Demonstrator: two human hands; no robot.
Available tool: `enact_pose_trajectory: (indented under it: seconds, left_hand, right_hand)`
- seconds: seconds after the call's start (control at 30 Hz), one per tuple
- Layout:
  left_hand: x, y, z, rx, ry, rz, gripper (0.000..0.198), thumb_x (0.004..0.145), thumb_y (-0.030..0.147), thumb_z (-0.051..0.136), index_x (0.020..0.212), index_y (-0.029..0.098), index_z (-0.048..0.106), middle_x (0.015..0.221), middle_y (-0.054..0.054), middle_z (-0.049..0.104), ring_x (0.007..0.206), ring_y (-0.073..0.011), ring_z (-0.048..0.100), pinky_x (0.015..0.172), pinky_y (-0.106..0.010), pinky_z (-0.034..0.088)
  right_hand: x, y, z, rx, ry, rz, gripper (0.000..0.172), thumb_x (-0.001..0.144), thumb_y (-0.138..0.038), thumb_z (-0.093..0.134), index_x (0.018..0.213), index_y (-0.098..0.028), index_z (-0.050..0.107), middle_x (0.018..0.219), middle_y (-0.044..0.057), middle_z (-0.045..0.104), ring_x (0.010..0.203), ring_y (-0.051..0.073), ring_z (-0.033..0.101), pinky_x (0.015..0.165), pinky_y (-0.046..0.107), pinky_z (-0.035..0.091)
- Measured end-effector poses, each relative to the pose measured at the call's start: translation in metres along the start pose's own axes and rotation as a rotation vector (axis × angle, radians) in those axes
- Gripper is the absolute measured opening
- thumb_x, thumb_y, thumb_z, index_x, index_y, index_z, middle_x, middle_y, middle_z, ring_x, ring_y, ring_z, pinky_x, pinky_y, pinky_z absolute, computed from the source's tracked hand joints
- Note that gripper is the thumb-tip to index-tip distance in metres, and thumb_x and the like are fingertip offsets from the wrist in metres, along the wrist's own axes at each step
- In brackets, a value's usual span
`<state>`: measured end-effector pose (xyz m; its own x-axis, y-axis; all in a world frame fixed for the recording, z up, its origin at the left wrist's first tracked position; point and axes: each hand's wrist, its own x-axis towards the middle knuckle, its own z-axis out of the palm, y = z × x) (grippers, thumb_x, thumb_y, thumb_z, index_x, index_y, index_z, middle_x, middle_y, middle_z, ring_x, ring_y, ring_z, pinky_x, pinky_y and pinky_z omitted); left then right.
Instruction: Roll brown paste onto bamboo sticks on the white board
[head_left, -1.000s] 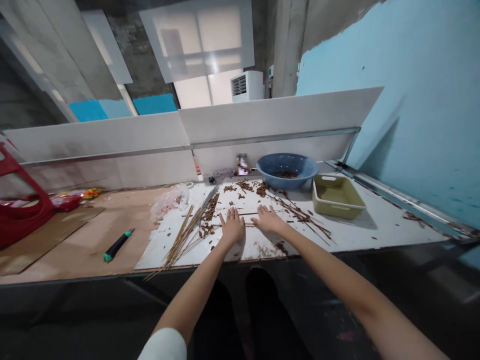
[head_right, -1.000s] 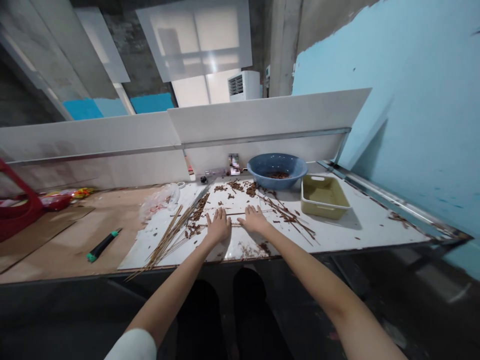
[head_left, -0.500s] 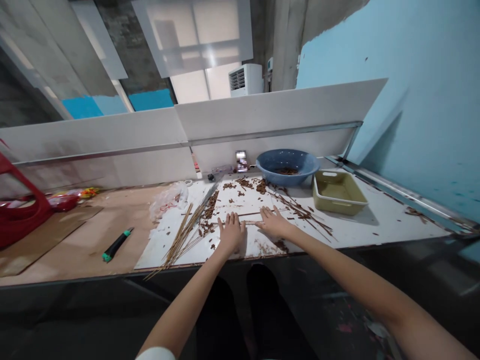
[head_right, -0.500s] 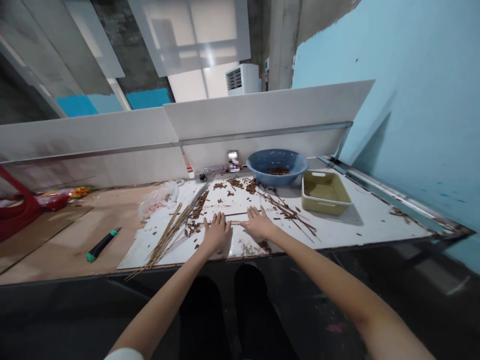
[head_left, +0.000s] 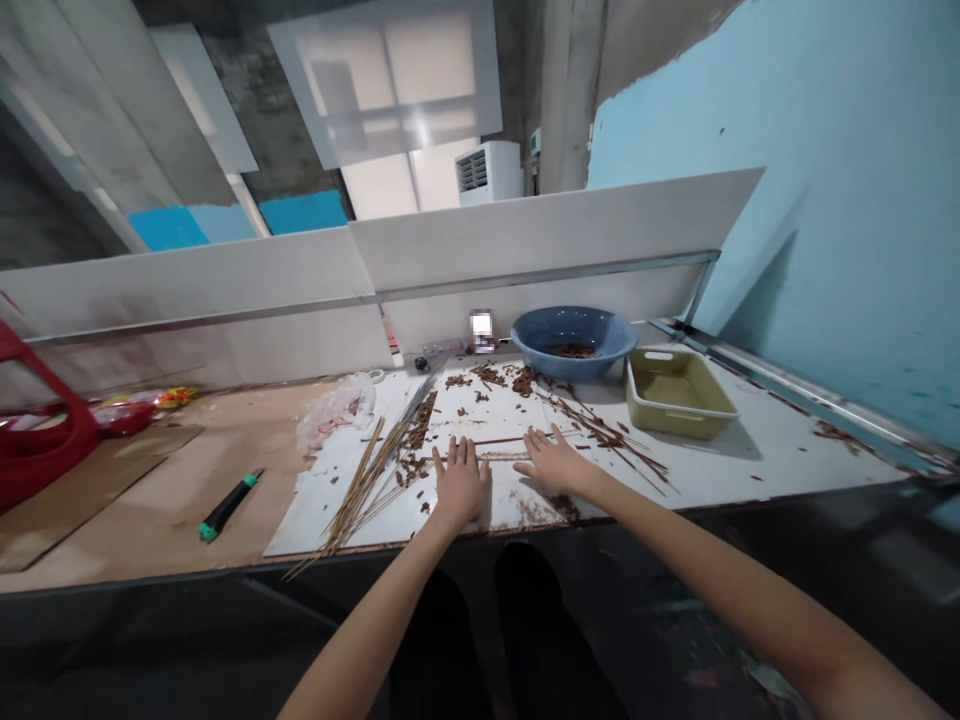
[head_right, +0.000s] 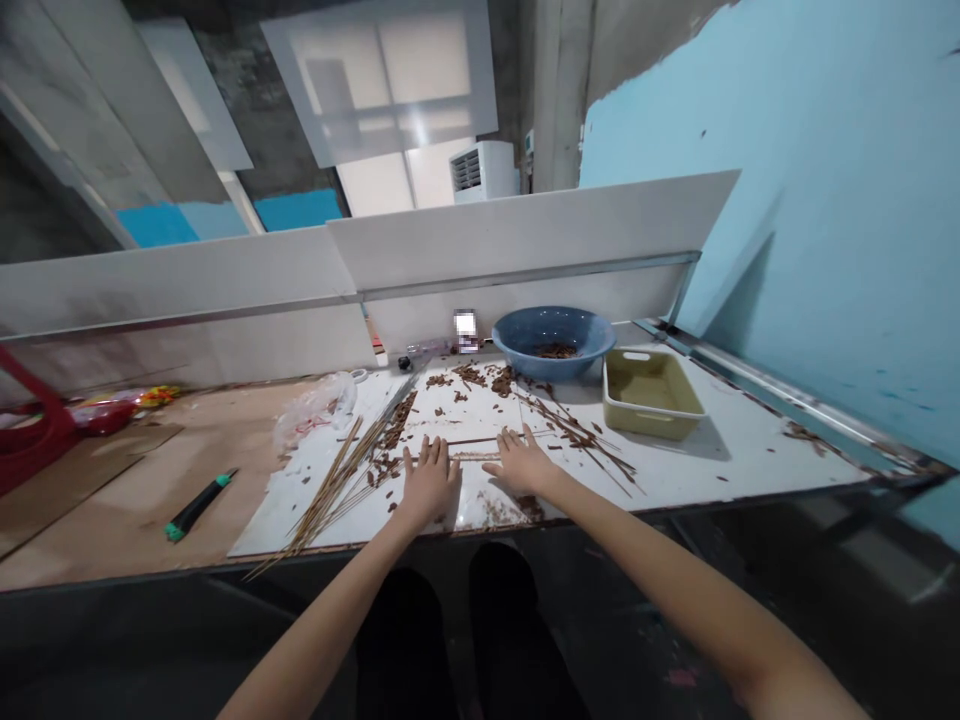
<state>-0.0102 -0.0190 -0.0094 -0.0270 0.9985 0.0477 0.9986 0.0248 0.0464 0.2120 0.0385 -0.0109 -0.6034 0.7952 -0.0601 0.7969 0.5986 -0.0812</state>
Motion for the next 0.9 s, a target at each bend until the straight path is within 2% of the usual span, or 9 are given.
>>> enact_pose_trajectory:
  seconds: [0.07, 0.2, 0.27, 0.4, 0.6, 0.77, 0.9]
  left_hand:
    - [0.005, 0.001, -0.002, -0.011, 0.001, -0.022, 0.072, 0.116, 0.048, 0.023, 0.18, 0.016, 0.035, 0.186, -0.012, 0.03, 0.177, -0.0349, 0.015, 0.142, -0.069, 0.004]
    - [0.016, 0.008, -0.01, -0.012, 0.017, -0.076, 0.071, 0.116, 0.045, 0.024, 0.179, 0.016, 0.036, 0.186, -0.012, 0.03, 0.177, -0.0357, 0.015, 0.142, -0.068, 0.004]
    - [0.011, 0.008, -0.007, 0.001, 0.024, -0.065, 0.071, 0.116, 0.046, 0.024, 0.178, 0.015, 0.039, 0.185, -0.013, 0.033, 0.177, -0.0363, 0.015, 0.141, -0.069, 0.003]
    - [0.003, 0.004, 0.001, 0.014, 0.003, -0.028, 0.073, 0.116, 0.048, 0.023, 0.178, 0.013, 0.04, 0.184, -0.015, 0.035, 0.176, -0.0376, 0.017, 0.14, -0.072, 0.003]
    - [0.017, 0.008, -0.009, 0.002, 0.031, -0.053, 0.073, 0.116, 0.043, 0.022, 0.179, 0.011, 0.034, 0.185, -0.017, 0.031, 0.175, -0.0356, 0.023, 0.141, -0.069, 0.003]
    - [-0.001, 0.0, 0.001, 0.005, 0.056, -0.02, 0.073, 0.116, 0.048, 0.022, 0.179, 0.016, 0.038, 0.184, -0.012, 0.034, 0.177, -0.036, 0.015, 0.141, -0.072, 0.004]
    - [0.004, 0.003, -0.008, -0.013, 0.019, -0.053, 0.072, 0.115, 0.046, 0.022, 0.179, 0.017, 0.038, 0.184, -0.011, 0.035, 0.176, -0.0372, 0.016, 0.14, -0.073, 0.004]
  right_hand:
    - [0.005, 0.0, -0.004, -0.001, -0.009, 0.033, 0.072, 0.116, -0.061, 0.036, 0.177, -0.023, 0.042, 0.182, 0.021, 0.038, 0.173, 0.039, 0.029, 0.14, 0.07, 0.01]
    - [0.017, -0.002, -0.013, 0.03, -0.015, 0.166, 0.081, 0.117, -0.058, 0.029, 0.177, -0.005, 0.034, 0.184, 0.028, 0.029, 0.174, 0.037, 0.023, 0.142, 0.061, 0.012]
    - [0.014, -0.002, -0.008, 0.02, 0.008, 0.127, 0.081, 0.116, -0.059, 0.029, 0.178, -0.007, 0.035, 0.182, 0.027, 0.033, 0.174, 0.037, 0.025, 0.142, 0.063, 0.012]
    - [0.007, 0.0, 0.002, 0.002, 0.022, 0.037, 0.07, 0.115, -0.057, 0.035, 0.174, -0.022, 0.047, 0.178, 0.022, 0.045, 0.17, 0.04, 0.034, 0.14, 0.07, 0.012]
    - [0.019, 0.002, -0.016, 0.054, -0.007, 0.163, 0.085, 0.114, -0.057, 0.029, 0.177, 0.0, 0.031, 0.184, 0.027, 0.027, 0.174, 0.037, 0.023, 0.142, 0.061, 0.012]
    - [-0.001, -0.001, -0.003, 0.033, 0.012, 0.074, 0.089, 0.113, -0.063, 0.032, 0.176, -0.001, 0.035, 0.182, 0.028, 0.032, 0.173, 0.038, 0.026, 0.142, 0.059, 0.016]
    - [0.001, -0.001, -0.01, 0.045, -0.012, 0.104, 0.087, 0.114, -0.06, 0.029, 0.175, 0.002, 0.035, 0.182, 0.03, 0.031, 0.174, 0.037, 0.025, 0.142, 0.06, 0.014]
